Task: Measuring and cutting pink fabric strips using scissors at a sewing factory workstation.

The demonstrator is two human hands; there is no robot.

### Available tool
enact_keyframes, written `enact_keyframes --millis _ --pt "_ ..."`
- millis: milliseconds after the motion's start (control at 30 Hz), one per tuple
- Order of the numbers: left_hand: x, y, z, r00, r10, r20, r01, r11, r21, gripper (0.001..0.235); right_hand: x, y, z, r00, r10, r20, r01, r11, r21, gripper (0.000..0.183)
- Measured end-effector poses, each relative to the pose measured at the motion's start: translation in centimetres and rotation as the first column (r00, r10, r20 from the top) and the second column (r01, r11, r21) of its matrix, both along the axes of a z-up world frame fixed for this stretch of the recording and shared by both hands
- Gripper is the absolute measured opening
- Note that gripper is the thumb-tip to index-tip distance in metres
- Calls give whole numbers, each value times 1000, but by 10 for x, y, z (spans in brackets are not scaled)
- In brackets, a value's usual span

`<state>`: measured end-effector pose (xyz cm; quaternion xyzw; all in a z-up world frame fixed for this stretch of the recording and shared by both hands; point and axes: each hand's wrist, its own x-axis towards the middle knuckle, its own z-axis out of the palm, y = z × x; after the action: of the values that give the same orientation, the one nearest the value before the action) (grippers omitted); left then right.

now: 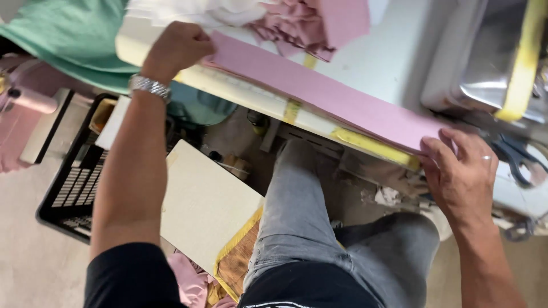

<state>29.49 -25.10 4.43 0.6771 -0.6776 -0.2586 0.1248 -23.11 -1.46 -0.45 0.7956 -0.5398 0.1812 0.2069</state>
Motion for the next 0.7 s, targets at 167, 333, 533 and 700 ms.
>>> enact_keyframes --millis 167,333,533,700 --pt "9 -7 -4 991 54 -125 -54 999 1 47 5 -18 -10 1000 12 10 -11 1000 -10 22" --pt "31 -33 -26 992 116 -47 -115 993 41 29 20 -29 -12 996 35 84 -35 999 -1 17" --pt "46 -43 -41 995 79 53 -80 997 15 19 25 -32 -16 987 78 143 -80 997 9 22" --pt "51 -40 -48 995 90 31 -88 995 -40 15 25 -35 -22 983 103 150 -100 995 -24 19"
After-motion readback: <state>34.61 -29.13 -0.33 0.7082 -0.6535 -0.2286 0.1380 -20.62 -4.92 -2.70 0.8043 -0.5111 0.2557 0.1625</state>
